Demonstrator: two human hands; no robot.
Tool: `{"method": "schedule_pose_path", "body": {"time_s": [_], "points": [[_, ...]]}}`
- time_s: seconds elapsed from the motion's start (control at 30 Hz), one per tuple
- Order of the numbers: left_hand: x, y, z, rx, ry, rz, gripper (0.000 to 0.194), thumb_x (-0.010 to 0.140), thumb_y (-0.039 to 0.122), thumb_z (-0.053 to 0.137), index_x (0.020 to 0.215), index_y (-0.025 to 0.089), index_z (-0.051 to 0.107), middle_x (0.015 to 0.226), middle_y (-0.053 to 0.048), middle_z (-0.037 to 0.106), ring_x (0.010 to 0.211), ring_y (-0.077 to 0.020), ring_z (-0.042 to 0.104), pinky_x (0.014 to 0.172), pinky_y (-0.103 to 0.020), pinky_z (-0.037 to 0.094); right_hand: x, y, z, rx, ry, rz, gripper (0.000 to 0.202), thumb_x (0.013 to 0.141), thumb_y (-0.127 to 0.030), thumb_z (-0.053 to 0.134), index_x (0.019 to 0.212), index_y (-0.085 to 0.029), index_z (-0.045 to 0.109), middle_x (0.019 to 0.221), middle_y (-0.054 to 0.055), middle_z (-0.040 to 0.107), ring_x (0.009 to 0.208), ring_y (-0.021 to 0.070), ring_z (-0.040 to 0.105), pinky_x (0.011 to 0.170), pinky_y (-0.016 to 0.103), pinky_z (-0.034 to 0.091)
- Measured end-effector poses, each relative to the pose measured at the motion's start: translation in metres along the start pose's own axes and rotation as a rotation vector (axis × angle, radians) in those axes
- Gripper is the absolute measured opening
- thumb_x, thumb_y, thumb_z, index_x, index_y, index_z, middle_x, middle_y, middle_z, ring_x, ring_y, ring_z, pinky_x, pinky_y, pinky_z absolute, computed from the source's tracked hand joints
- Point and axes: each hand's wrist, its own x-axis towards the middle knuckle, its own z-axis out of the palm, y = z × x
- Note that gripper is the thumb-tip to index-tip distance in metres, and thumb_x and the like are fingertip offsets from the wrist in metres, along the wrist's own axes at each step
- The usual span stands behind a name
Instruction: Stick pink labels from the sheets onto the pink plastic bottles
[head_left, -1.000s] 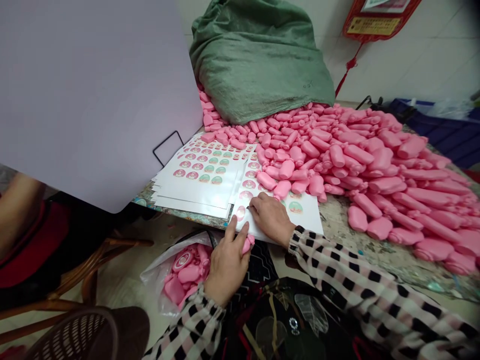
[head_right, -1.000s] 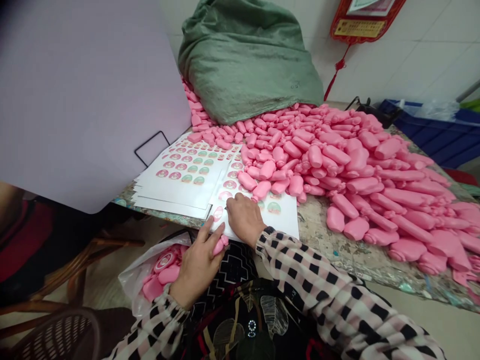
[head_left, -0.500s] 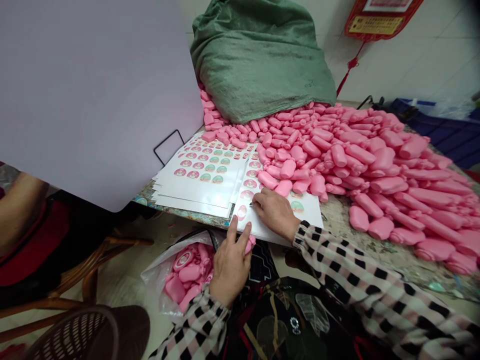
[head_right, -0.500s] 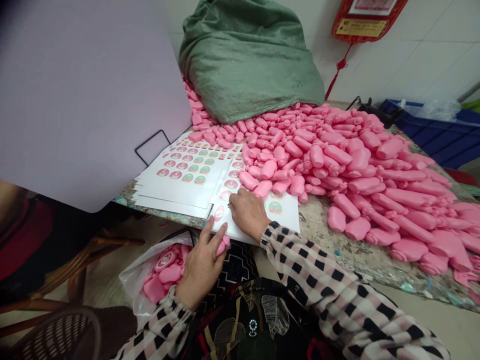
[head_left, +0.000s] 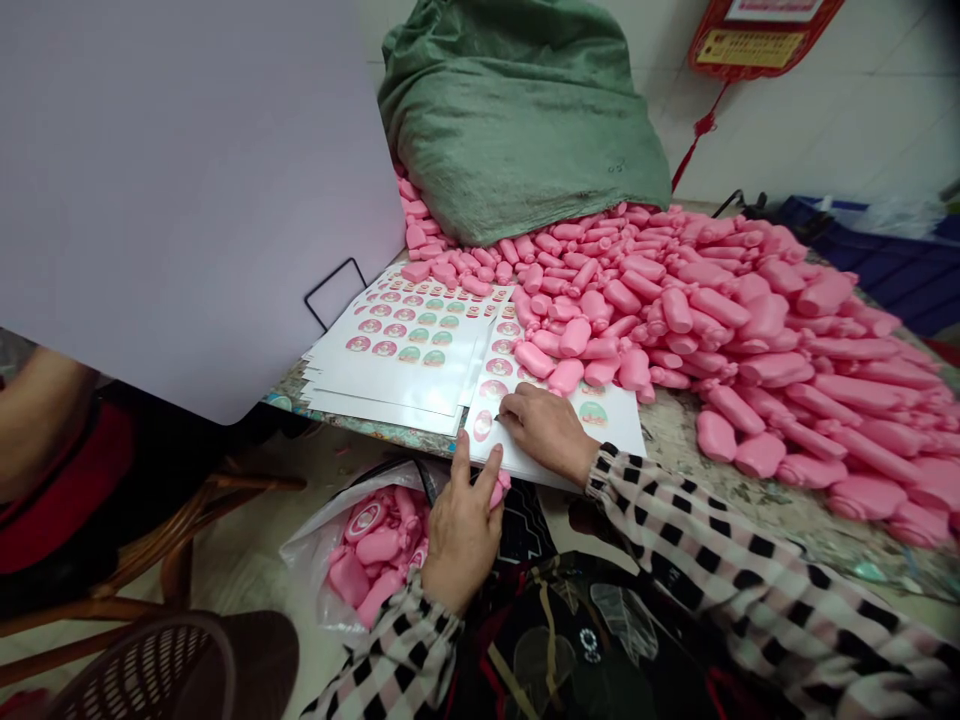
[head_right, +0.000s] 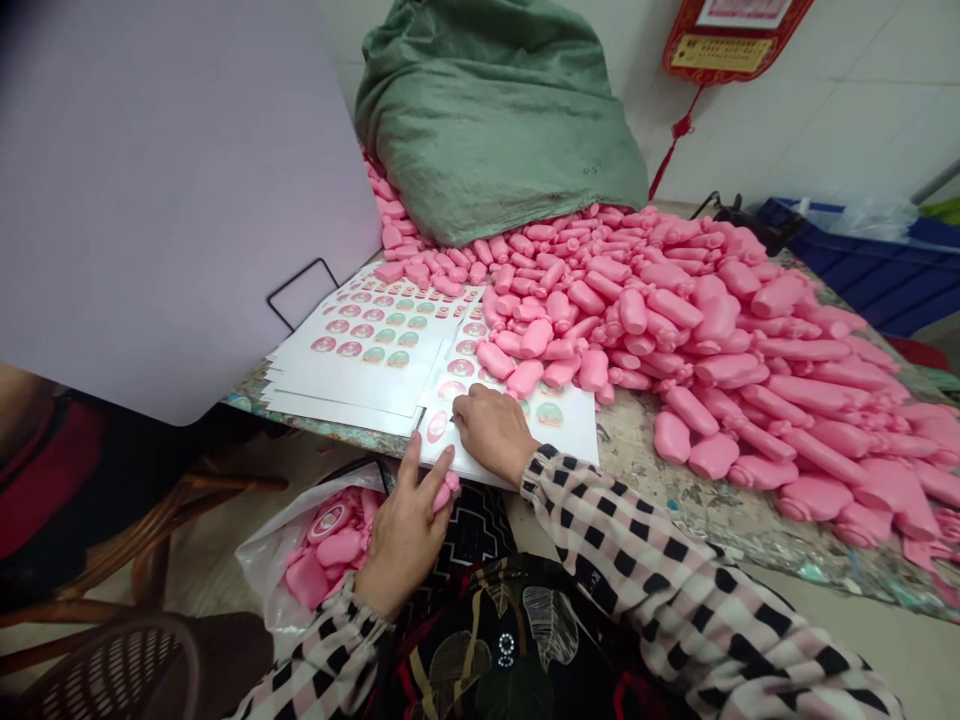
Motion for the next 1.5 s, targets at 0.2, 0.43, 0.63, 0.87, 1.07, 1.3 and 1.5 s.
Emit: {"method": "schedule_pose_path", "body": {"time_s": [0.2,0.43,0.63,0.87,1.07,1.3,1.5], "points": [[0.000,-0.002,0.001,0.008,-0.007,0.005,0.057,0.085,0.016,0.045,0.139,0.030,0.035,0.153,-0.012,0.009,0.120,-0.0299,0.048,0.088,-0.042,0.047,-0.004,-0.002,0.004,0.075,0.032,0.001,0.023,0.091,-0.030,0.042,0.092,-0.021,0.064,0.091,0.004,0.060,0.083,0.0157,0.055,0.065,0.026,0.034],[0.001,-0.003,0.002,-0.004,-0.005,0.007,0.056,0.084,0.016,0.046,0.138,0.030,0.037,0.153,-0.011,0.010,0.118,-0.0285,0.050,0.088,-0.041,0.047,0.000,-0.004,-0.001,-0.055,0.028,0.017,0.027,0.092,-0.028,0.038,0.093,-0.019,0.063,0.093,0.007,0.059,0.082,0.0180,0.055,0.062,0.028,0.033],[0.000,-0.002,0.001,-0.011,-0.003,0.007,0.055,0.085,0.017,0.044,0.138,0.030,0.036,0.153,-0.013,0.008,0.121,-0.0303,0.047,0.089,-0.042,0.046,0.001,-0.001,-0.004,-0.038,-0.016,-0.025,0.025,0.091,-0.027,0.041,0.090,-0.019,0.065,0.089,0.007,0.059,0.080,0.0170,0.055,0.059,0.027,0.031],[0.001,0.002,0.003,0.002,0.000,-0.008,0.061,0.084,0.016,0.047,0.141,0.032,0.030,0.153,-0.013,0.005,0.115,-0.0298,0.052,0.084,-0.041,0.049,-0.004,0.002,0.007,0.200,-0.005,0.026,0.021,0.089,-0.029,0.046,0.091,-0.020,0.065,0.091,0.003,0.059,0.081,0.0133,0.054,0.068,0.025,0.034],[0.000,0.004,0.007,0.037,0.008,-0.020,0.062,0.084,0.017,0.047,0.141,0.033,0.030,0.153,-0.013,0.004,0.105,-0.0284,0.059,0.079,-0.040,0.052,-0.011,-0.005,0.017,0.315,0.050,0.119,0.016,0.087,-0.025,0.048,0.088,-0.020,0.063,0.089,0.003,0.058,0.082,0.0131,0.054,0.070,0.024,0.035],[0.000,0.005,0.010,0.048,0.005,-0.026,0.060,0.085,0.019,0.045,0.142,0.032,0.027,0.153,-0.014,0.001,0.104,-0.0291,0.060,0.080,-0.041,0.051,-0.007,-0.009,0.017,0.405,0.048,0.216,0.019,0.085,-0.034,0.051,0.081,-0.019,0.061,0.083,0.003,0.063,0.077,0.0135,0.055,0.065,0.024,0.034],[-0.001,0.005,0.008,0.080,0.010,-0.014,0.065,0.085,0.018,0.045,0.143,0.035,0.021,0.153,-0.014,0.001,0.103,-0.0284,0.060,0.078,-0.040,0.051,0.002,-0.012,0.010,0.354,0.018,0.320,0.019,0.078,-0.039,0.058,0.074,-0.021,0.061,0.079,0.000,0.065,0.072,0.0144,0.056,0.057,0.025,0.030]]}}
